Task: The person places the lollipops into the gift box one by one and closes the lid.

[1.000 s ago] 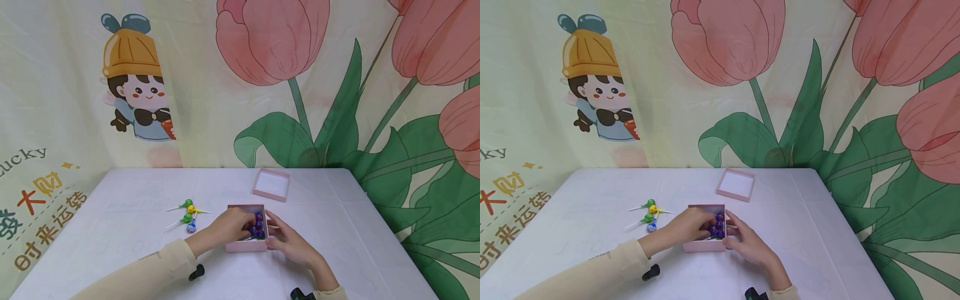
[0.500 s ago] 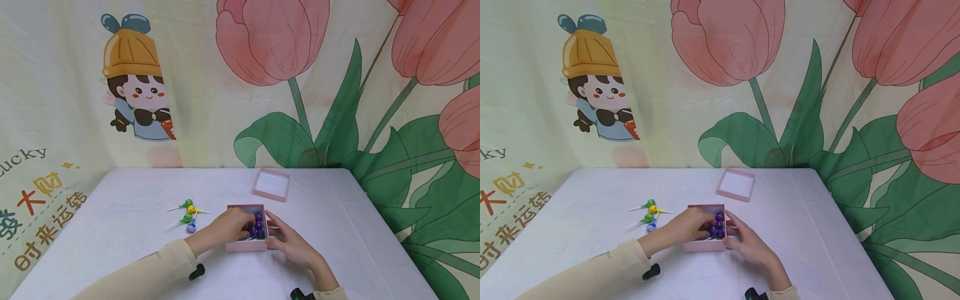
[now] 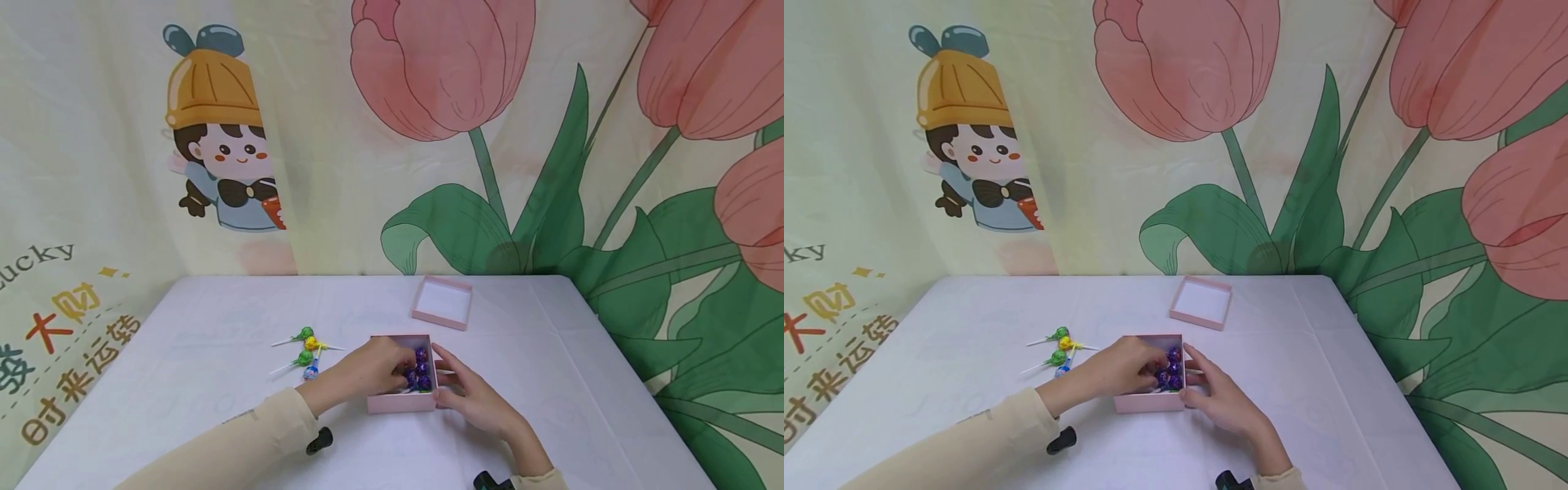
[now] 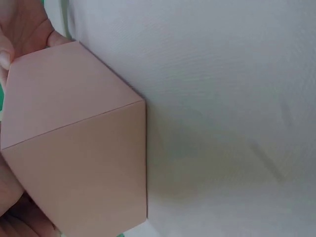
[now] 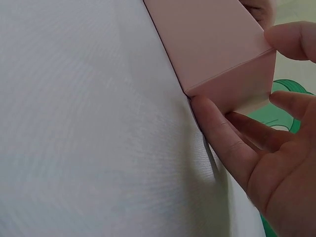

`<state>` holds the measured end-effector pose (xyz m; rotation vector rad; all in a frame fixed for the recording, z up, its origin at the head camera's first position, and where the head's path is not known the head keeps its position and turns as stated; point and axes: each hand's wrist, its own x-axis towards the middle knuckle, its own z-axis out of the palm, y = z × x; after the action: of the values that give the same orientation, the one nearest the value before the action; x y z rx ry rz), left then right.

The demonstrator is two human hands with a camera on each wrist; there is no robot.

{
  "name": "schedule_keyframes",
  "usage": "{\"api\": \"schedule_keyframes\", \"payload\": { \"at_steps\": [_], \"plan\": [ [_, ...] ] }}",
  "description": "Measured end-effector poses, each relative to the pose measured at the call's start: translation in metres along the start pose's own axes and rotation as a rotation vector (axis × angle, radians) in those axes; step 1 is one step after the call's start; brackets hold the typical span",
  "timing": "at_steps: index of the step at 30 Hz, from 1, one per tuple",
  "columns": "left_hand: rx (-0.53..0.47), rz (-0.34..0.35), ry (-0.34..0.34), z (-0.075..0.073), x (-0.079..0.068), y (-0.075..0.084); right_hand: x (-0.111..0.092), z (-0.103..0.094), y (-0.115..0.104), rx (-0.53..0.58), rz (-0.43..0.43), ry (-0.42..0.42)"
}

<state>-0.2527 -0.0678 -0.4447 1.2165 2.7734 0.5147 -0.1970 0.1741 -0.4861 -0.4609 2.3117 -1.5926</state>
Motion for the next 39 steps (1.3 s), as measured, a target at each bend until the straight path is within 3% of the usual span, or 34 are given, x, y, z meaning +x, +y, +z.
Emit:
{"api": "schedule_keyframes", "payload": {
  "at_steps": [9,15,19,24,30,39],
  "plan": [
    [-0.03,-0.045,0.101,-0.029,-0.004,-0.009,0.001,0.001,-0.002,-0.01,0.016,0.011],
    [-0.011,-0.07,0.223,-0.054,-0.016,-0.032,0.001,0.001,-0.001,-0.028,0.015,0.016],
    [-0.017,-0.111,0.262,-0.066,-0.027,-0.053,0.002,0.001,-0.001,-0.039,0.012,0.016],
    [-0.017,-0.221,0.25,-0.073,-0.04,-0.084,0.002,0.001,0.0,-0.04,0.016,0.017],
    [-0.033,-0.342,0.197,-0.071,-0.056,-0.118,0.002,0.001,0.0,-0.051,0.006,0.018],
    [-0.051,-0.406,0.135,-0.067,-0.071,-0.154,0.002,0.001,0.0,-0.054,0.006,0.021]
  ]
}}
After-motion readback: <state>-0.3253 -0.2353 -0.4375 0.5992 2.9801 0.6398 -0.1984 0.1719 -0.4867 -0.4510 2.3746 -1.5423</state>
